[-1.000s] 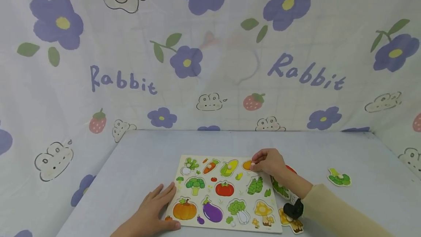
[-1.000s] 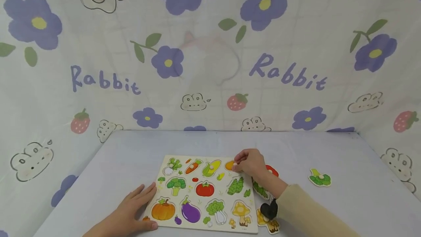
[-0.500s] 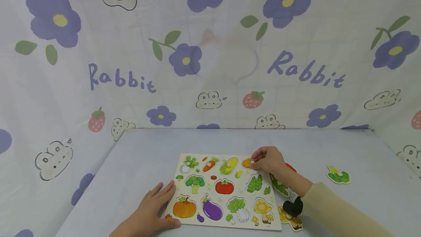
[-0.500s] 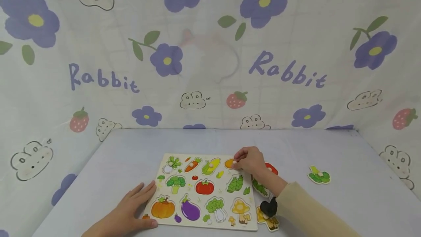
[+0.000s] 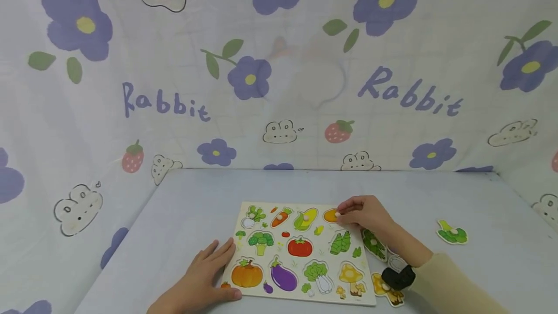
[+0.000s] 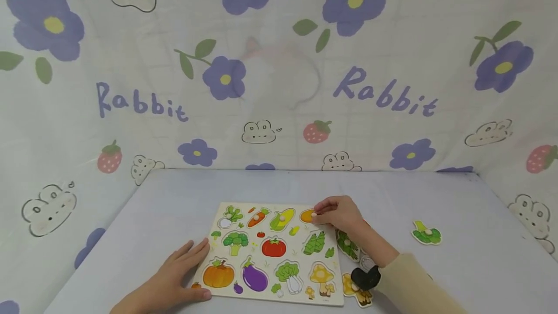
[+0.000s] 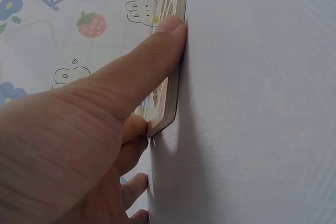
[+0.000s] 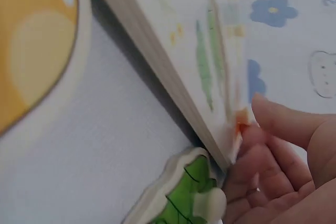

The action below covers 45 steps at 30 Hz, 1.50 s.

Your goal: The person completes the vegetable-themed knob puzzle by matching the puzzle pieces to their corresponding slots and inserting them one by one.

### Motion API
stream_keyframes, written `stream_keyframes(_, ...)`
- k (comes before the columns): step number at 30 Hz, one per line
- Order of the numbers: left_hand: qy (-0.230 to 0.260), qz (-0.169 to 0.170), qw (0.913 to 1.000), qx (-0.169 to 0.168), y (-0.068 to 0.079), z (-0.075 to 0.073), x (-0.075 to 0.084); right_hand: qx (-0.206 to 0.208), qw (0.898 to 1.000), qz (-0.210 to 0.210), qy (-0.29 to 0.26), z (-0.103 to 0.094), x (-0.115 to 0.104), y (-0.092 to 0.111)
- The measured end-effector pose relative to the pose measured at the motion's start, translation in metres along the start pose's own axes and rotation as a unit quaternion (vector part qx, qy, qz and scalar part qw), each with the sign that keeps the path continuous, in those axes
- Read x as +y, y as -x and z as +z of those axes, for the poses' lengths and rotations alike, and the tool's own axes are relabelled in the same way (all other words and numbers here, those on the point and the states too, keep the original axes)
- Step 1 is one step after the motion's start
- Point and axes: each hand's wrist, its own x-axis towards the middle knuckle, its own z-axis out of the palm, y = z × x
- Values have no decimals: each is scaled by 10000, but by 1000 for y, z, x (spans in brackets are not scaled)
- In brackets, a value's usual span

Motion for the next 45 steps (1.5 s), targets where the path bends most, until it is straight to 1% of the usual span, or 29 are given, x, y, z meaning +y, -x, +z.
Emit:
stream_keyframes(2,-3,-34,10000,0,0,1,1,-34,9999,-107,-90,-8,0,8)
stream_keyframes(3,-10,-24,10000,6,0,1,1,-7,9997,-234,-78,-13,-1,12)
stream_keyframes(6,-16,59,10000,48,1,1,1,258,9979,-571,131,-30,-4,26)
stream_keyframes(9,-43,179,9998,86,1,0,1,762,9922,-803,570,-49,-6,38)
stream_keyframes(13,-64,204,9997,88,1,1,0,1548,9801,-876,885,-75,-5,53)
stream_keyframes(16,-73,181,9998,60,1,1,0,1966,9724,-858,915,-95,0,64)
stream_keyframes(20,-65,210,9997,62,2,1,1,2222,9695,-633,819,-121,14,71)
stream_keyframes(23,-50,244,9997,76,3,0,3,2325,9712,-359,370,-142,28,72)
stream_keyframes(26,-62,253,9996,82,4,-1,2,2394,9708,-85,-102,-161,43,69)
stream_keyframes(28,-48,251,9996,89,4,-1,2,2327,9724,89,-174,-171,53,67)
stream_keyframes(29,-61,251,9996,90,4,-1,2,2223,9748,177,-116,-175,58,65)
stream_keyframes(31,-57,254,9996,105,4,-1,1,1899,9812,346,24,-183,69,63)
stream_keyframes(33,-42,261,9996,113,4,-1,1,1488,9877,431,192,-192,79,63)
stream_keyframes(36,-27,270,9995,131,3,-2,1,933,9936,557,304,-204,91,62)
stream_keyframes(40,-91,273,9995,138,3,-2,1,504,9960,567,478,-213,102,59)
stream_keyframes(43,-99,278,9995,145,2,-1,0,340,9958,602,594,-215,106,56)
stream_keyframes(45,-80,273,9995,149,2,-1,-1,293,9950,708,634,-215,109,54)
